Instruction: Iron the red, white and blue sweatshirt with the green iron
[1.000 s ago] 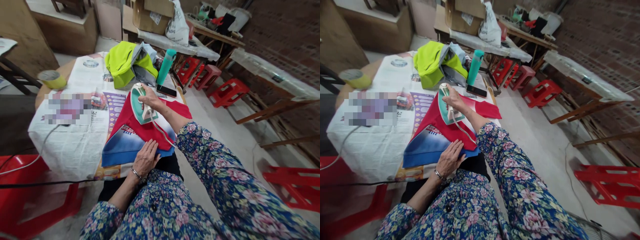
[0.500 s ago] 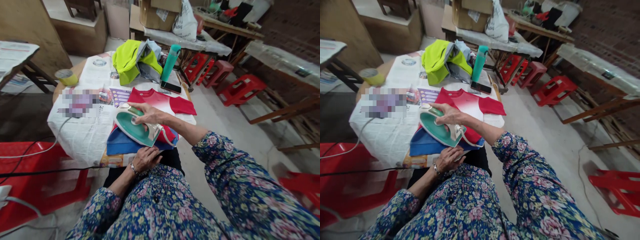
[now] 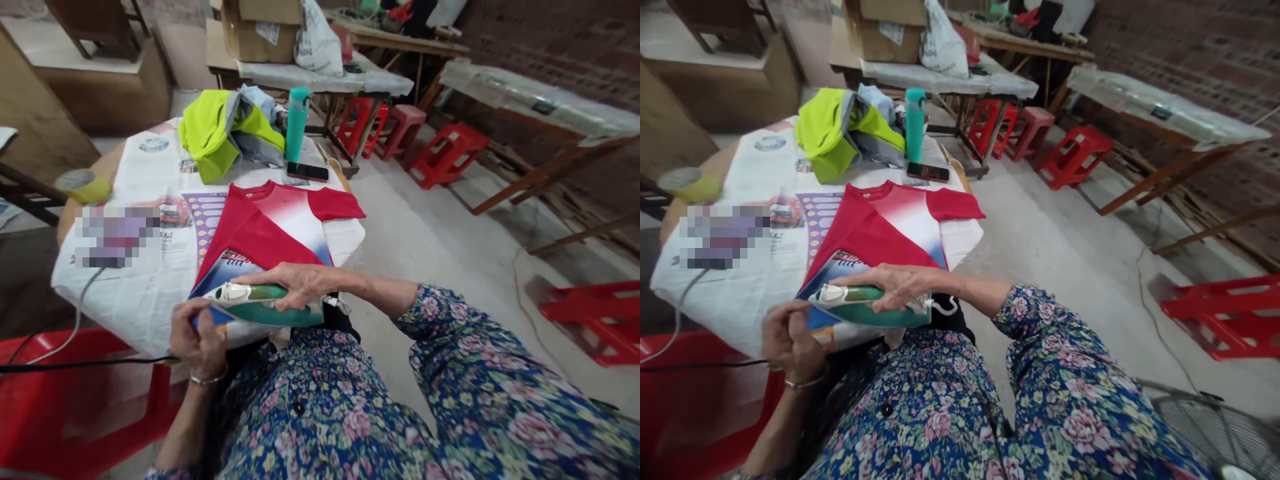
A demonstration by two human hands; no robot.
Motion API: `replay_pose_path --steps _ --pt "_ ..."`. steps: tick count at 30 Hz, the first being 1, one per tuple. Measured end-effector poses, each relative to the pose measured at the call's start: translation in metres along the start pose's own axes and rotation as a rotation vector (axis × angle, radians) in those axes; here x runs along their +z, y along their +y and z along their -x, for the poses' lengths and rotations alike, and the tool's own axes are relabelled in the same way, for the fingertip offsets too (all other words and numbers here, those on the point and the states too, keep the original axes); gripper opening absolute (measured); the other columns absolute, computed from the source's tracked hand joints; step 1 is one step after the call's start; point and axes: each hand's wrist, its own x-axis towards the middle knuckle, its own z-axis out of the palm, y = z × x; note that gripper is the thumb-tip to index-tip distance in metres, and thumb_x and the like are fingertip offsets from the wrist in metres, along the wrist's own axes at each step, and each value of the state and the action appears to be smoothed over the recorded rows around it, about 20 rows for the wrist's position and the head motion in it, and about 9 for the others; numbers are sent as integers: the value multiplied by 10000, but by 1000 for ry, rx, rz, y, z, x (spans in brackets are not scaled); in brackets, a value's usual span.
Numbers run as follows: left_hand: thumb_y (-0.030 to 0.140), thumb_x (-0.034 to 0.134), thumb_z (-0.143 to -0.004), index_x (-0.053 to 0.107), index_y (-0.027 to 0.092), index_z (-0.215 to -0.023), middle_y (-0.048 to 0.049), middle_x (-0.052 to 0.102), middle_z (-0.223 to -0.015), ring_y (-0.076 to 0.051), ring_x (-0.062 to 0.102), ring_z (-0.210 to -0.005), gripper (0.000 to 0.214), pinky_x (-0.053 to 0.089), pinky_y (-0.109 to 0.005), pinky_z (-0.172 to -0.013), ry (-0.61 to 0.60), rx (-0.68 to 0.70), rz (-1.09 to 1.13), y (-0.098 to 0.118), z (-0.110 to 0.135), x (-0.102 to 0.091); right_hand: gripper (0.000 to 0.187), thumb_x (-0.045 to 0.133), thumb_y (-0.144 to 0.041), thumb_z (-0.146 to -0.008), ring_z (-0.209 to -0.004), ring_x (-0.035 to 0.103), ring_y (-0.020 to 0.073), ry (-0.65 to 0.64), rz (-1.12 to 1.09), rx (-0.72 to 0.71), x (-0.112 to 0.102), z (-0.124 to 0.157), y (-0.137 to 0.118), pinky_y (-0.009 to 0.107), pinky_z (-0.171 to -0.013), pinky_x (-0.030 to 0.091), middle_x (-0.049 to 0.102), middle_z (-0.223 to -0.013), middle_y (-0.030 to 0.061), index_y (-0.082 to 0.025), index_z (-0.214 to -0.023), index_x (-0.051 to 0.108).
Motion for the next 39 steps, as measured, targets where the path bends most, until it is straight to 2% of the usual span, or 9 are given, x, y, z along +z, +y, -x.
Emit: replay_pose_path --steps 5,11,14,17,22,27,32,36,39 --pt "526 459 -1054 696 222 -1057 -89 772 -1045 -251 725 -972 386 584 -414 -902 -185 -315 -211 -29 -13 15 965 646 -107 -879 -553 615 101 152 -72 112 0 39 -3 183 -468 524 773 -1010 21 -266 -1793 382" --pt "531 555 -1032 697 238 -1090 -128 748 -1055 -330 690 -1027 331 546 -540 -1046 -301 -111 -325 -46 -3 11 937 683 -131 -875 -530 585 63 587 -127 276 -14 74 5 200 -450 542 752 -1286 85 -314 -1761 440" --pt "517 597 -1026 699 241 -1143 -148 740 -1118 -362 679 -1094 317 511 -591 -1108 -350 -38 -369 -44 -2 15 950 688 -146 -882 -530 604 80 746 -128 301 -31 77 14 219 -468 568 762 -1186 72 -272 -1778 398" --pt "502 611 -1026 702 214 -1267 -196 727 -1269 -399 658 -1225 386 480 -624 -1156 -442 57 -402 -31 -3 25 961 669 -125 -860 -518 603 94 772 -116 308 -51 73 23 214 -478 565 745 -990 24 -216 -1775 391" --pt "475 722 -964 613 255 -1545 -174 627 -1602 -411 559 -1486 630 367 -652 -1296 -831 377 -302 -1 -6 69 978 668 -115 -811 -523 618 116 717 -117 288 -84 52 34 230 -512 589 697 -869 -5 -189 -1752 414" --pt "376 705 -990 706 249 -1406 -147 750 -1403 -340 677 -1303 435 506 -560 -1218 -977 475 -235 11 -1 117 978 632 -99 -765 -522 604 105 712 -45 196 -118 16 43 233 -530 597 718 -959 10 -190 -1722 448" --pt "184 594 -992 751 248 -1190 -109 796 -1109 -265 748 -1039 261 624 -365 -901 -851 295 -212 11 -2 131 896 622 -104 -763 -526 625 128 832 -34 251 -131 0 46 253 -517 581 721 -991 51 -145 -1654 542" --pt "294 606 -1020 696 187 -1236 -109 794 -1064 -255 766 -998 258 619 -373 -972 -340 -90 -184 -11 -38 114 895 647 -86 -756 -508 645 161 897 -11 313 -125 13 48 275 -488 559 739 -958 74 -116 -1645 556" --pt "273 624 -973 560 141 -1477 -178 757 -1326 -280 738 -1237 525 580 -410 -1132 3 -344 -196 -34 -67 84 934 695 -117 -769 -493 648 179 877 -34 341 -109 33 48 269 -447 536 733 -873 58 -82 -1681 501"
